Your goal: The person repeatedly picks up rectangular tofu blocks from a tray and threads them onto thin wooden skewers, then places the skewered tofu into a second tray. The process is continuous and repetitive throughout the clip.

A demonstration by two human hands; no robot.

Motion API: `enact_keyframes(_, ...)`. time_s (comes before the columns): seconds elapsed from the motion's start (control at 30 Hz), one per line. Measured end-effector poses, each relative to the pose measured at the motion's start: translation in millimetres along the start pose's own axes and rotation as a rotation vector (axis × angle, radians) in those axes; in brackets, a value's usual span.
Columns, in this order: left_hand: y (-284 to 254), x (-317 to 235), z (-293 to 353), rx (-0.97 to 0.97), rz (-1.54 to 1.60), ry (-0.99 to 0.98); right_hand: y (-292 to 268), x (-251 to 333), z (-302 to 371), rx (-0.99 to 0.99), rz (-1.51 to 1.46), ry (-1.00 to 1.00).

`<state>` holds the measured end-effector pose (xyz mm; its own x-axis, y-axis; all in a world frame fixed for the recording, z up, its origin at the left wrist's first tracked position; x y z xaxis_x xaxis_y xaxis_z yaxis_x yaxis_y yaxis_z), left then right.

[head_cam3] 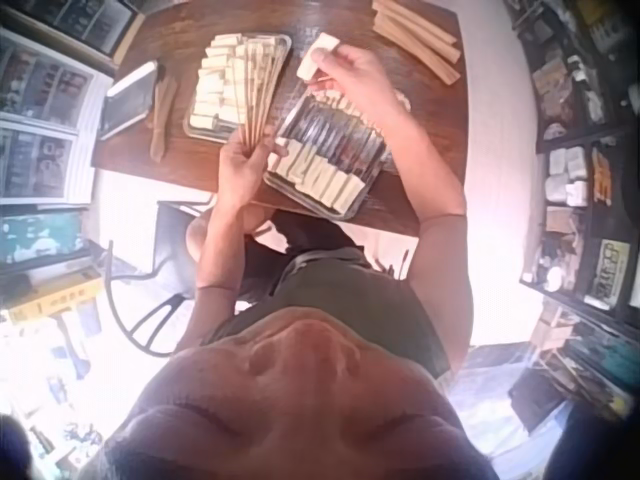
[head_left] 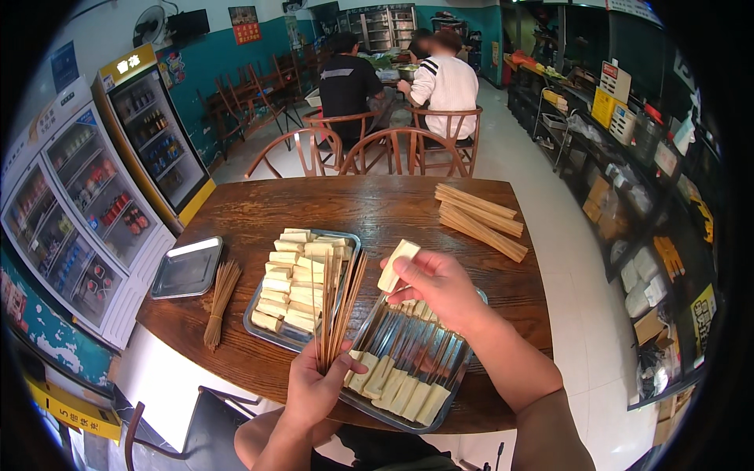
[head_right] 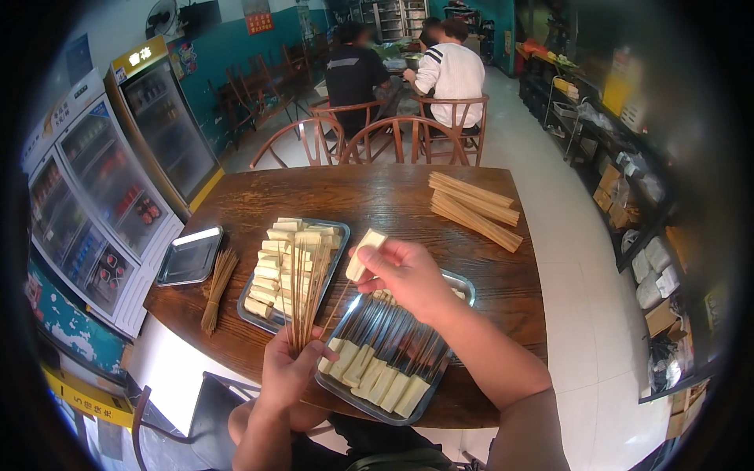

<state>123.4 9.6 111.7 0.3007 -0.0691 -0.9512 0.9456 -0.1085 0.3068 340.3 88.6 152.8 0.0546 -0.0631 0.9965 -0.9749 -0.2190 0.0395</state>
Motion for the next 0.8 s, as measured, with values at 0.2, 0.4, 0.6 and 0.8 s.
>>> enact_keyframes(0.2, 2.7, -3.0, 0.1, 0.023, 0.012, 0.029, 11.0, -4.5, 2.3, 0.064, 0.016, -0.002)
enact_keyframes(0.4, 3.7, -2.4, -1.9, 0.029, 0.027, 0.021, 13.8, -8.1, 2.3, 0.101, 0.009, -0.006)
enact_keyframes(0.6, 0.3, -3.9, 2.2, 0.012, 0.017, -0.063, -8.9, -5.6, -6.0, 0.005, 0.024, 0.037)
enact_keyframes(0.8, 7.2, 2.6, -7.2, 0.057, -0.159, -0.13, -62.5, -25.5, -20.3, 0.048, 0.435, 0.249)
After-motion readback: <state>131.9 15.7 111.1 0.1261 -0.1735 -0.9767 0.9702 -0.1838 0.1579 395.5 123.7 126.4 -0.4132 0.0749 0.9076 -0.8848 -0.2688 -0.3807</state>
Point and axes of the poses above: each hand's wrist, its own z-axis away from the middle knuckle, its own y-axis out of the palm, x = y × z, the point moved 4 cm from there along -z, towards the middle knuckle, and after that the axes turned 13 degrees about z, right-handed, at the moved point
